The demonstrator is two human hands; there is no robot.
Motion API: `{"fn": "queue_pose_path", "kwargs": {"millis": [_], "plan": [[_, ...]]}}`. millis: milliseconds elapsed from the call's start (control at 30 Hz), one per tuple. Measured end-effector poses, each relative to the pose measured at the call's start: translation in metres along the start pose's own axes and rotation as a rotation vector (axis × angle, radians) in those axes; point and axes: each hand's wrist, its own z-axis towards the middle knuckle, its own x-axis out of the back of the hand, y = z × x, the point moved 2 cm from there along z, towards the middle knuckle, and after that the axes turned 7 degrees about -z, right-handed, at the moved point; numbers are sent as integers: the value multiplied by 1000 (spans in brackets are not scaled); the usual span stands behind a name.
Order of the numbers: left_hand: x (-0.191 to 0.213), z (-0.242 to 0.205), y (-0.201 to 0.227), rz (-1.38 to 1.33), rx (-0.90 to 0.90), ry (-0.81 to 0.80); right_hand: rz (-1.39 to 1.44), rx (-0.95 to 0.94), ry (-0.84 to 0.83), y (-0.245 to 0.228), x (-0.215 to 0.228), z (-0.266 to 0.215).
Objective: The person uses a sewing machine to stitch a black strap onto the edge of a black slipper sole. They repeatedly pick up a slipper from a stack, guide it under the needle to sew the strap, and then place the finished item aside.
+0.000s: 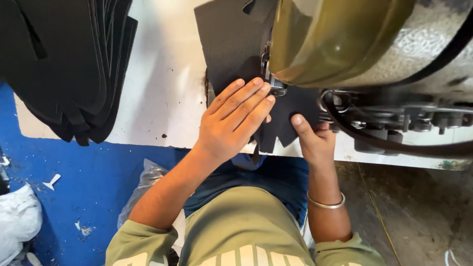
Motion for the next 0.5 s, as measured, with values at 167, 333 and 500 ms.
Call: {"fn": "queue_pose_path", "kwargs": {"millis": [167, 333, 500], "plan": [[-1, 3, 6, -3, 29, 12, 17, 110, -40, -22, -16, 11], [-3, 7, 13, 17, 64, 29, -136, 141, -6, -20, -15, 12], [-6, 9, 16, 47, 95, 26, -82, 120, -17, -18, -22, 12]]}}
